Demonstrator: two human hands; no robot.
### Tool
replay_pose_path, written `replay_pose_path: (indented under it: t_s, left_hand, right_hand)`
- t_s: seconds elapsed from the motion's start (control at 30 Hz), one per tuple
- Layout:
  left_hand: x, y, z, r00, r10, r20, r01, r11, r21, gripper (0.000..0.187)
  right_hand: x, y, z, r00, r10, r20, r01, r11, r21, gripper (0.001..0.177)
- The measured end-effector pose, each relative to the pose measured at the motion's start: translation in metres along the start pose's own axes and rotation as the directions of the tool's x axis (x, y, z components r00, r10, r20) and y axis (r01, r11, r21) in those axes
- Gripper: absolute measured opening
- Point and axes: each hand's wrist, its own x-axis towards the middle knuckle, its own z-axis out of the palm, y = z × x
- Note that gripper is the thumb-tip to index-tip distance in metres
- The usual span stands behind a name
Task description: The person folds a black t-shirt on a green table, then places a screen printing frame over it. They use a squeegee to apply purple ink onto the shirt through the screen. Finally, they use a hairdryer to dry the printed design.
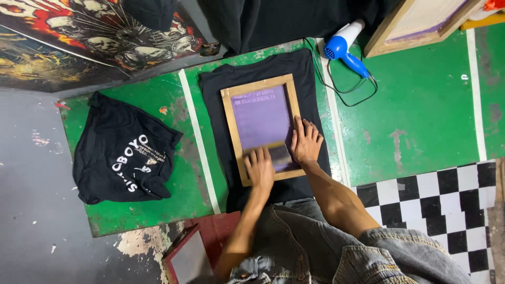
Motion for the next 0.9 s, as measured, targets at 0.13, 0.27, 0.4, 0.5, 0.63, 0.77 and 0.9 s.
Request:
replay_pose_path:
  t_s: [0.13,0.27,0.4,0.5,0.63,0.77,0.9]
  left_hand:
    - [-0.046,0.005,-0.013,0.994,0.017,0.107,-0.006,0.995,-0.101,0.039]
    - [-0.019,-0.004,-0.002,0.87,0.043,0.491,0.078,0.972,-0.223,0.052]
    - [0.035,-0.01,0.017,0.808,0.067,0.585,0.07,0.976,-0.208,0.038]
    - [0.094,-0.013,0.02,0.852,0.046,0.521,0.06,0.981,-0.186,0.039]
    - [0.162,-0.013,0.016,0.952,-0.045,0.302,0.091,0.986,-0.138,0.041]
    - [0.186,-0.017,0.061,0.966,-0.06,0.253,0.09,0.99,-0.108,0.044]
    - [0.18,-0.015,0.075,0.973,-0.062,0.221,0.08,0.994,-0.074,0.046]
  right_hand:
    - [0.0,0.0,0.002,1.0,-0.009,-0.021,0.009,1.0,-0.007,0.053]
    - [0.001,0.002,0.008,0.999,-0.016,-0.046,0.015,0.999,-0.03,0.053]
    - [0.0,0.002,0.007,0.997,-0.017,-0.071,0.014,0.999,-0.036,0.052]
    - [0.002,0.001,0.004,0.994,-0.031,-0.104,0.027,0.999,-0.041,0.051]
    - [0.004,0.0,0.002,0.99,-0.037,-0.138,0.033,0.999,-0.027,0.051]
    - [0.003,-0.002,-0.001,0.987,-0.039,-0.154,0.034,0.999,-0.034,0.05]
    - [0.01,0.0,-0.005,0.98,-0.057,-0.191,0.049,0.998,-0.044,0.049]
